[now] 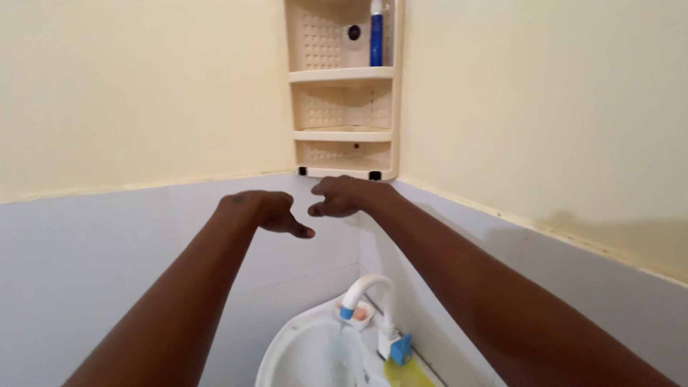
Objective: The person wipes a wall-mounted corner shelf with a pink cloth, then wipes a white plastic container and a blue bottle on a countertop. The person places the container and bottle onto the shelf. The person continues wiping the countertop and other items.
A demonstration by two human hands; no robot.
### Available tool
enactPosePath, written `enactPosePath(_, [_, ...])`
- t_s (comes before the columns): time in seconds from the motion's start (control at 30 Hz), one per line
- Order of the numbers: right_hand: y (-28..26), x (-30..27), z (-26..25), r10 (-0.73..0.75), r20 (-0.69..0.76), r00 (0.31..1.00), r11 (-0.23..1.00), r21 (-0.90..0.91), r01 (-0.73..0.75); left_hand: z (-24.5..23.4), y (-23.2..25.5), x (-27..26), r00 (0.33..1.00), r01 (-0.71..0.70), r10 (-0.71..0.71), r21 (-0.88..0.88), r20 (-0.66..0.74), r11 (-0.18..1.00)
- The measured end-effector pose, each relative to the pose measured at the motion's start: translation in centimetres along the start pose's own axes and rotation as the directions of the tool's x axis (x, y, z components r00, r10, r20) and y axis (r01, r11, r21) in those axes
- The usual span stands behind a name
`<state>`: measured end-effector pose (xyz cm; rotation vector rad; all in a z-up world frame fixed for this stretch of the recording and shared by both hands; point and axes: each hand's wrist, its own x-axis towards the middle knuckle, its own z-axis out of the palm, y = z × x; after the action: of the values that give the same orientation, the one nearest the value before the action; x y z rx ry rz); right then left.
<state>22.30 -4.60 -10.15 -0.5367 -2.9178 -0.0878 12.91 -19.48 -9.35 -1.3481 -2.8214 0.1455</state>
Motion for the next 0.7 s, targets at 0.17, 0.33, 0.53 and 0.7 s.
enactPosePath(0.17, [-5.0,-2.5,0.9,0.003,0.127,0.992,0.998,0.056,-0.010,2.3,-1.6,-5.1,0.994,0.095,-0.092,-0.050,0.058,0.994])
enactPosePath(0.33, [-10.0,-4.2,1.0,-0.146,0.120,0.982,0.987,0.078,0.138,3.0,-3.9,-9.6,0.985,0.152,-0.152,0.004,0.077,0.988])
enactPosePath(0.53, [-16.5,-5.2,0.6,-0.258,0.156,0.954,0.964,0.111,0.242,2.0,-7.9,-15.7,0.944,0.326,-0.325,0.007,0.057,0.945])
enactPosePath(0.7, [-22.1,-7.3,-0.3,-0.320,0.152,0.935,0.944,0.138,0.301,2.7,-11.4,-21.0,0.903,0.422,-0.424,0.045,0.072,0.905])
